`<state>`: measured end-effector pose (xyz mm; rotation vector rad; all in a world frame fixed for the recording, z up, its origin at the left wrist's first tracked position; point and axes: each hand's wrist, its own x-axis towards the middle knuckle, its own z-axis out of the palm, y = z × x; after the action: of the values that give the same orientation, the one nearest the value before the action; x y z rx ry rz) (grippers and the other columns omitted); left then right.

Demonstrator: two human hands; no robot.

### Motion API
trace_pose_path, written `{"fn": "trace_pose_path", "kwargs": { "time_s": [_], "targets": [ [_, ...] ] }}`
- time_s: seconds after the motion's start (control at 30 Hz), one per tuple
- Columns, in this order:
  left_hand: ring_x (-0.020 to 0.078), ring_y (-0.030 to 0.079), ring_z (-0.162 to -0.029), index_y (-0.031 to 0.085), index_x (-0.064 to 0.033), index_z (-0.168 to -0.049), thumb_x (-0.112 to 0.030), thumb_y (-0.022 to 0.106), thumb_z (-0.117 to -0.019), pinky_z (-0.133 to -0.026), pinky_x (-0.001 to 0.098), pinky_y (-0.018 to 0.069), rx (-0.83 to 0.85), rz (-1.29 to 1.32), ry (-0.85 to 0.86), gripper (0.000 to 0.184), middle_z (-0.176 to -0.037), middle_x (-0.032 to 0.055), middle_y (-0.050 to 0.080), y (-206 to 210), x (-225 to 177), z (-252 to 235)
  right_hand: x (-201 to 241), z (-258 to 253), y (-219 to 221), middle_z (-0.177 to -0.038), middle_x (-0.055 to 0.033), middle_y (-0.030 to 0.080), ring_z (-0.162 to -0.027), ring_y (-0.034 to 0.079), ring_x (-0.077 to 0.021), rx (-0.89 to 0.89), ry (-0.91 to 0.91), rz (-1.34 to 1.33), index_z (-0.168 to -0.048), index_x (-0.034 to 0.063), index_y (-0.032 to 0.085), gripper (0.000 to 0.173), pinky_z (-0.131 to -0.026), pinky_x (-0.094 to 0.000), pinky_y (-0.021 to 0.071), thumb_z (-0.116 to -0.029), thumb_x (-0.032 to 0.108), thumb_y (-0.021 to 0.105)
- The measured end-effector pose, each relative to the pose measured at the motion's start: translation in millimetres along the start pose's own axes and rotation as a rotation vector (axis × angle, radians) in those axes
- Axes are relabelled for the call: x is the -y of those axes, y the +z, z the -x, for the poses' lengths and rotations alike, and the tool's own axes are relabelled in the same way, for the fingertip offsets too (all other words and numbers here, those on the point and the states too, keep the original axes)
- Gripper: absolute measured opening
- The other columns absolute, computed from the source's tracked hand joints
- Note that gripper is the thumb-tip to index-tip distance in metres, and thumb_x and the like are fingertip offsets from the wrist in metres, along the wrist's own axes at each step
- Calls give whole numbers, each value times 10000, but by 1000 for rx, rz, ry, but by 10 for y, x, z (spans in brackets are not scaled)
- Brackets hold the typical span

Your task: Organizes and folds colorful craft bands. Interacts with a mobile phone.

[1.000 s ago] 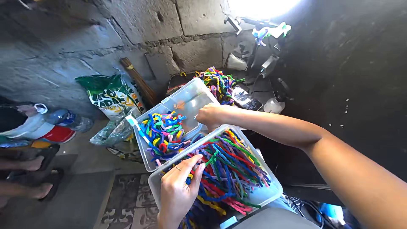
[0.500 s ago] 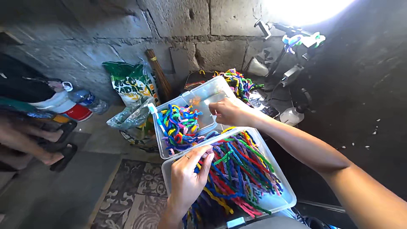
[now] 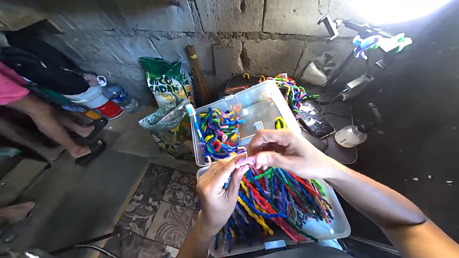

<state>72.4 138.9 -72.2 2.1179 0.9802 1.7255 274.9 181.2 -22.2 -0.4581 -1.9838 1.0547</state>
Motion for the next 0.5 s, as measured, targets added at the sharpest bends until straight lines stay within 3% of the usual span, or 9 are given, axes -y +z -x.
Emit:
{"fn": "trace_pose_path", "kwargs": {
  "time_s": [0.1,0.2,0.3,0.4,0.5],
  "targets": [
    [-45,684,-932,743,4,-999,-173,629,-1012,-866,150,558,114,198,-77,210,-960,-9,766,-44,-83,-4,31,57,56,-963,-70,698,-867,647,-7,-60,-240,179,-1025,-36,731,244,-745,-126,546,-986,201,694],
    [-45,692,-866,702,2,-962,-175,609,-1026,-814,148,574,237,385,-146,210,-883,-36,752,-60,-150,13,95,119,128,-925,-123,706,-897,660,-78,-109,-412,441,-991,-23,751,184,-805,-148,523,-1019,94,612],
    [-76,674,-864,672,5,-995,-179,587,-1036,-799,132,570,322,476,-213,206,-898,-72,741,-63,-189,16,124,152,264,-807,-148,652,-710,604,-207,-175,-602,878,-1008,-43,696,167,-650,-263,499,-1027,21,543],
    [-125,629,-878,666,-19,-997,-199,574,-1041,-804,100,540,361,505,-241,207,-905,-118,710,-84,-191,3,149,183,334,-825,-147,664,-688,596,-220,-152,-703,1121,-996,-49,646,172,-656,-287,502,-1029,-23,480],
    [-127,620,-888,661,-29,-981,-195,566,-1044,-806,96,530,396,556,-249,201,-903,-118,698,-106,-181,0,160,209,336,-816,-131,645,-681,548,-209,-137,-755,1157,-979,-40,632,150,-628,-295,451,-1021,-32,489]
  ]
}}
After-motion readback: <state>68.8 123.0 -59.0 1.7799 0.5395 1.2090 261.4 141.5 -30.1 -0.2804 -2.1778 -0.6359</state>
